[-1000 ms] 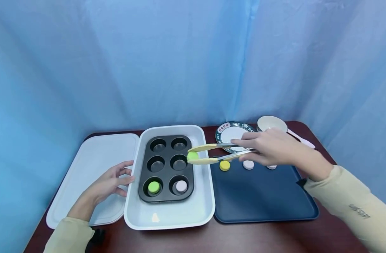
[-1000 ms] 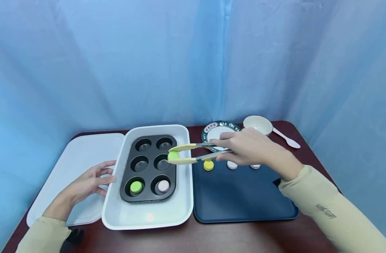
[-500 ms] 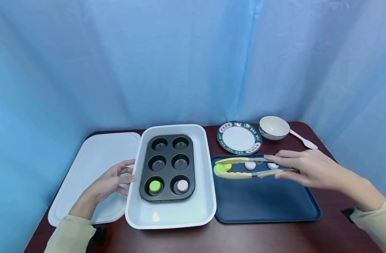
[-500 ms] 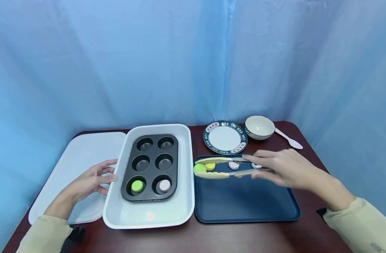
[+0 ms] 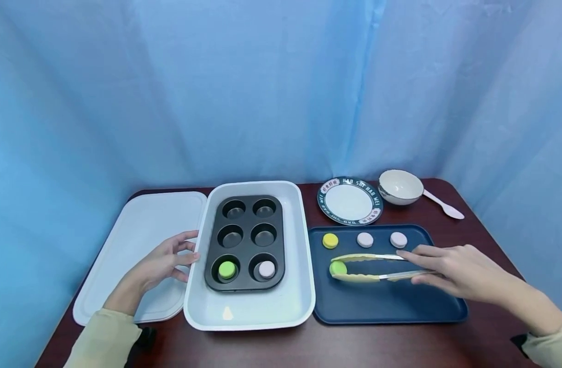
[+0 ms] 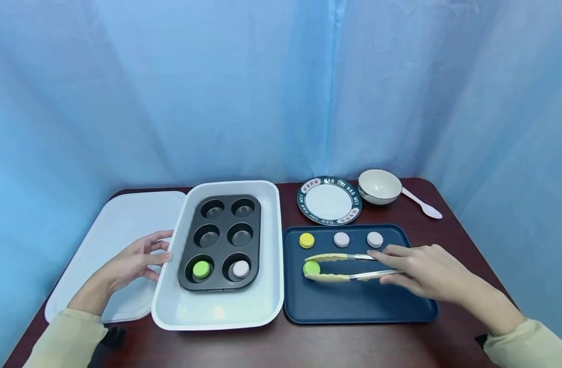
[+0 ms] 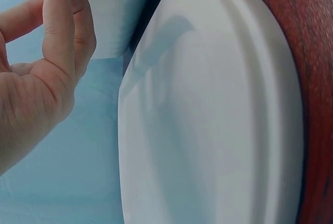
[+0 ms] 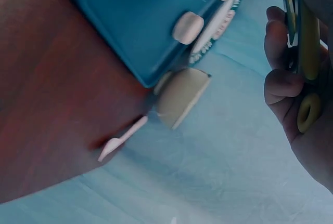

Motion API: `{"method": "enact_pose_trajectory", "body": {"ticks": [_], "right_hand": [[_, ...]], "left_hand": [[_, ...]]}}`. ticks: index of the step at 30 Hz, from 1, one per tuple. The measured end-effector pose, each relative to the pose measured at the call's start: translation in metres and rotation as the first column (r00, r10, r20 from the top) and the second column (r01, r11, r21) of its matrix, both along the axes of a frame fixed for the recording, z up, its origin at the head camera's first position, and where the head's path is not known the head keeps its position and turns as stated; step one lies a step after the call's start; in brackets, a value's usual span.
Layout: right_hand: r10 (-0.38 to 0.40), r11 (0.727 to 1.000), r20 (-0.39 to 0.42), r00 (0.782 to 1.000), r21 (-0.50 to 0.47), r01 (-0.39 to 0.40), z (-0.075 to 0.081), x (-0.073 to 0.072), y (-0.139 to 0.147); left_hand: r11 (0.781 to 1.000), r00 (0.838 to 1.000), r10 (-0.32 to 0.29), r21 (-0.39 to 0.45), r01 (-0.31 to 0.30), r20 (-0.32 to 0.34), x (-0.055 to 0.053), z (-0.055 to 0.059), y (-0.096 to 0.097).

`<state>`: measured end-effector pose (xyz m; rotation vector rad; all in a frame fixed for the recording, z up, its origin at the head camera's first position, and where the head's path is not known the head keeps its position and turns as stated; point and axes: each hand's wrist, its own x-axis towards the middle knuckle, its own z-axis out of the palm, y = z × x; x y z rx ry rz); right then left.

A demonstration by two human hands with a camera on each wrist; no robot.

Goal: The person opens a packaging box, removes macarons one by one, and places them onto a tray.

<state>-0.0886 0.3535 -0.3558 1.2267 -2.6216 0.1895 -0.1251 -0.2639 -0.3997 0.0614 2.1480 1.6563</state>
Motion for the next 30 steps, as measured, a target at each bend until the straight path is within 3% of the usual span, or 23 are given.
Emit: {"method": "enact_pose_trajectory", "body": {"ticks": [6, 15, 30], "right_hand": [[-0.020, 1.000, 0.012, 1.000, 0.016, 0.020, -0.0068, 0.0017, 0.0024], [-0.046, 0.999, 0.064, 0.997, 0.013, 0.045, -0.0070, 0.0045, 0.0006], [-0.060, 0.998, 0.085, 0.995, 0.003, 0.060, -0.0065, 0.0062, 0.0038]], "left_hand": [[1.000, 1.000, 0.001, -0.001, -0.001, 0.003, -0.0016, -0.0016, 0.0010], [1.000, 1.000, 0.002, 0.002, -0.002, 0.001, -0.0007, -0.0023, -0.0011], [1.000, 1.000, -0.005, 0.003, 0.005, 0.001, -0.0010, -0.0023, -0.0011]]}}
